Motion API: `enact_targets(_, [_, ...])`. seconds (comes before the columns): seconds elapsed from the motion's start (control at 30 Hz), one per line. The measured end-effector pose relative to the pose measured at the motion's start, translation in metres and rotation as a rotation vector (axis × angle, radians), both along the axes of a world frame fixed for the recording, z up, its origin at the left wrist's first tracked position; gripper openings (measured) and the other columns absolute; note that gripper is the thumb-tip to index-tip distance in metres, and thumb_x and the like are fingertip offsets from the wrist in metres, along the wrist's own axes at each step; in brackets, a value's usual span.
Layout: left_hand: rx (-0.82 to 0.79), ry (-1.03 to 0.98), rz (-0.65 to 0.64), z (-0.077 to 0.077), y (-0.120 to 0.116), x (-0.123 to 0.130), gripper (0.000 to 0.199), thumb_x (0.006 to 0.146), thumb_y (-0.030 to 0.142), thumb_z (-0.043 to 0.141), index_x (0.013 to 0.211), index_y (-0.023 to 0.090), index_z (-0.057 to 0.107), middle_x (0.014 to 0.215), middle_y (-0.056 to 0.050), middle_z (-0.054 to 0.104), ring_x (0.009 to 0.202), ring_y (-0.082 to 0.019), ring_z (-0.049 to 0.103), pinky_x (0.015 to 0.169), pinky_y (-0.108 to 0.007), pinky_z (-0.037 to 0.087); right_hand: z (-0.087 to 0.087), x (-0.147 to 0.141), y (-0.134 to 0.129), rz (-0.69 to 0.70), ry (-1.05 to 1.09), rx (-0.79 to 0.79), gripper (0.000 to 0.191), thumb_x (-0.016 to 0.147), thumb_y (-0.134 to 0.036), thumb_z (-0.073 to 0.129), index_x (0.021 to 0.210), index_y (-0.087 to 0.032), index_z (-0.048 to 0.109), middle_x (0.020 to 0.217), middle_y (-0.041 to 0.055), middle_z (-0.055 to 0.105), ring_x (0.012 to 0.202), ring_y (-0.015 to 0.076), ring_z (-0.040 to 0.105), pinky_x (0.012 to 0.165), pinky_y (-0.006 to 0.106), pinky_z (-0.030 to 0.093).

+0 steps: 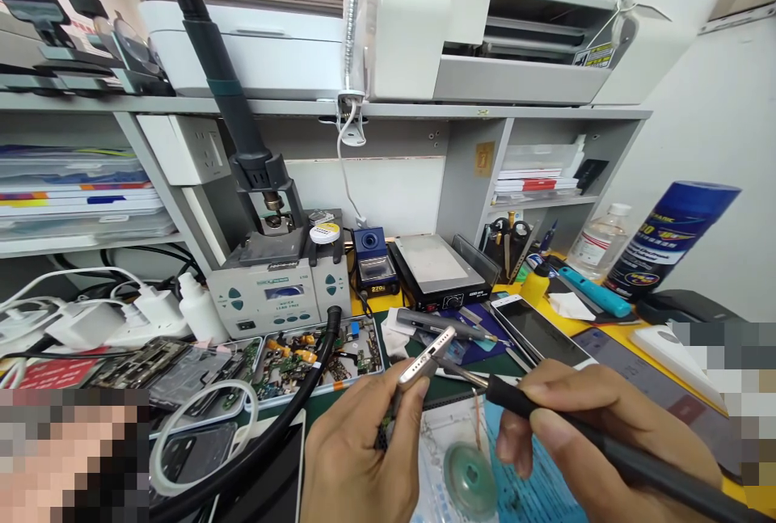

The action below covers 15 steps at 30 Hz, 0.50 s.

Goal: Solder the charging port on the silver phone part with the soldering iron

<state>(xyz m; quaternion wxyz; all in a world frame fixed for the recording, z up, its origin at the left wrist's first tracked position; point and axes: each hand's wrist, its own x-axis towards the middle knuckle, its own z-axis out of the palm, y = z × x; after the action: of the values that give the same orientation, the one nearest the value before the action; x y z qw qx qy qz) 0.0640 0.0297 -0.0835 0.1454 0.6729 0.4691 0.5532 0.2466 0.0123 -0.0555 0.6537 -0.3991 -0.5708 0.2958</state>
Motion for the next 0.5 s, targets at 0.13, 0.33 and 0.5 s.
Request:
enact_targets(0.13, [-0.024, -0.012, 0.023, -0.001, -0.002, 0.002, 0.021, 0.095, 0.022, 0.068, 0.111, 0.02, 0.08, 0.096, -0.003, 0.082, 0.08, -0.017, 0.076, 0.079, -0.024, 0.061, 0.001, 0.015, 0.007, 0.047, -0.089, 0.06, 0.01, 0.097, -0.022, 0.068, 0.093, -0.031, 0.07, 0.068, -0.0018, 0.073, 0.054, 0.0152, 0.07, 0.049, 0.022, 0.059])
enact_targets(0.33, [0.001, 0.053, 0.006, -0.002, 0.0, -0.003, 0.02, 0.095, 0.021, 0.068, 0.113, 0.019, 0.078, 0.099, -0.002, 0.082, 0.083, -0.016, 0.077, 0.08, -0.021, 0.06, 0.002, 0.019, 0.011, 0.08, -0.124, 0.058, 0.013, 0.099, -0.018, 0.066, 0.096, -0.03, 0.07, 0.074, -0.0008, 0.074, 0.056, 0.0142, 0.072, 0.049, 0.02, 0.059])
enact_targets(0.5, [0.019, 0.103, -0.012, -0.001, 0.001, -0.007, 0.021, 0.095, 0.02, 0.069, 0.114, 0.019, 0.078, 0.099, -0.001, 0.082, 0.084, -0.015, 0.078, 0.08, -0.018, 0.06, 0.001, 0.016, 0.01, 0.091, -0.123, 0.056, 0.014, 0.1, -0.019, 0.064, 0.096, -0.031, 0.07, 0.071, -0.0012, 0.074, 0.056, 0.0144, 0.072, 0.05, 0.02, 0.059])
